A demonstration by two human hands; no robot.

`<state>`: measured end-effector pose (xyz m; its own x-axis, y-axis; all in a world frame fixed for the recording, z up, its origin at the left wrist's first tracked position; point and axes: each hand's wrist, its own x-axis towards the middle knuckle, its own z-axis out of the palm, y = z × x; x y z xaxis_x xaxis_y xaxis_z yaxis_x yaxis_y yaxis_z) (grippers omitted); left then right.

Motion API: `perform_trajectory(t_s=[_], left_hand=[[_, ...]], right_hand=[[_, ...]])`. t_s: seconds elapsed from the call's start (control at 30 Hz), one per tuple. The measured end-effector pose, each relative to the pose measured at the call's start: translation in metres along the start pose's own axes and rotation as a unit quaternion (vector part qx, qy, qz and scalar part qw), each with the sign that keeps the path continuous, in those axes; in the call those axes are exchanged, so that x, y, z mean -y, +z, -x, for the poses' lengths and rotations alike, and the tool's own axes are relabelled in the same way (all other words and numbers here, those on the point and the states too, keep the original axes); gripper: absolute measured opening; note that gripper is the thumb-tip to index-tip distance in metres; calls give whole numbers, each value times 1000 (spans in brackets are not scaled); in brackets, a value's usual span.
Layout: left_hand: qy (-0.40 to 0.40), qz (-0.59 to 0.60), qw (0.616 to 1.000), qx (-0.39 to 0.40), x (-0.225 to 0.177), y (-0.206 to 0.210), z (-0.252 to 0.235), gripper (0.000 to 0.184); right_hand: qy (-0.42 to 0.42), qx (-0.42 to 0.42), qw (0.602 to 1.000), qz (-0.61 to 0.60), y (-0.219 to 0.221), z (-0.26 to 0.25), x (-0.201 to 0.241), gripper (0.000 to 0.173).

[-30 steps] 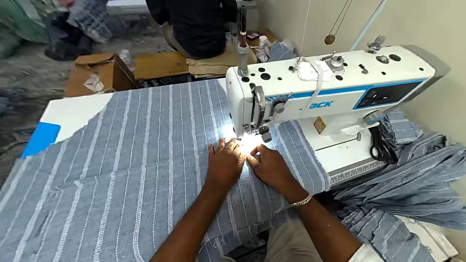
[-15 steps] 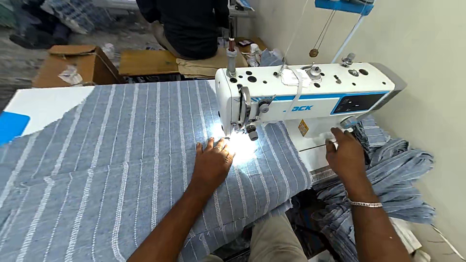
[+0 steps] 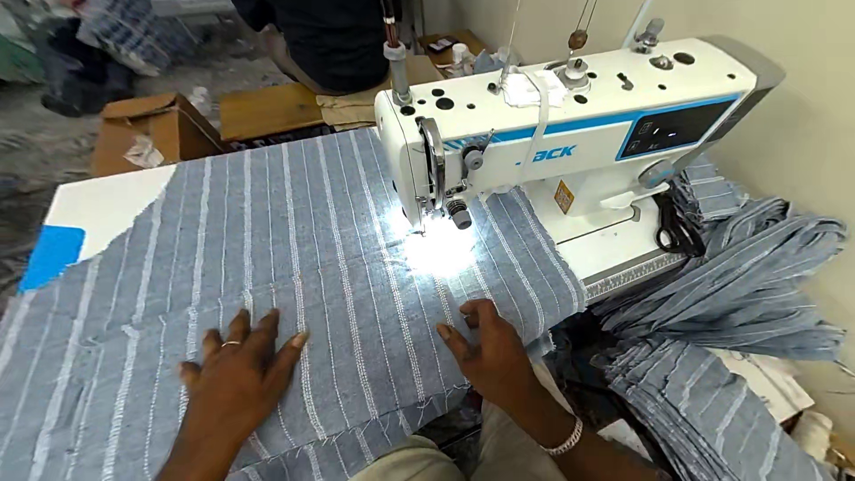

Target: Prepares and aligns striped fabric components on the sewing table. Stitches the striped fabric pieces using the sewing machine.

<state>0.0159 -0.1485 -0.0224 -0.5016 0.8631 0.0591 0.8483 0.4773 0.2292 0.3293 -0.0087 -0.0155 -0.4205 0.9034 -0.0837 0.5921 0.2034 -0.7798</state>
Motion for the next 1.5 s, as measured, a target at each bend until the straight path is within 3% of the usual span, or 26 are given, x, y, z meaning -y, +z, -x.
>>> perform_trajectory(t_s=[0.17,0.3,0.47,0.63,0.7,0.83,0.93,1.03,1.2,1.3,1.4,1.5], left_hand=[[6,-17,999,-31,8,11,9,90],[2,-17,999,-38,8,13,9,90],[-4,-15,999,-38,9,16,9,89],[2,-5,999,-39,11,15,10,87],[-3,-4,999,-37,10,14,10,86],[-10,-10,999,-42,10,15,9,91],[-10,-5,999,-45,10,15,7,91],[-14,-7,999,-40,12,16,8,91],[-42,1,999,-27,6,9,26,89],[-52,0,998,-33,8,15,38,91],[-51,1,998,-47,12,23,35,88],[-58,-15,997,-49,13,23,17,91]], right_hand=[[-18,-22,999,-43,3,7,-10,34],[-16,15,998,-60,3,14,-24,33],[6,74,996,-47,-2,22,-28,41],[45,224,955,-191,-17,22,-25,36],[68,235,954,-175,-16,18,-43,37],[90,220,969,-68,-16,15,-47,41],[42,133,988,69,-18,18,-46,48],[-7,90,991,100,-17,21,-45,47],[-10,168,985,30,-18,14,-49,37],[-16,172,980,95,-21,10,-54,39],[-50,94,973,206,-22,11,-48,44],[-160,-20,961,225,-21,5,-47,23]])
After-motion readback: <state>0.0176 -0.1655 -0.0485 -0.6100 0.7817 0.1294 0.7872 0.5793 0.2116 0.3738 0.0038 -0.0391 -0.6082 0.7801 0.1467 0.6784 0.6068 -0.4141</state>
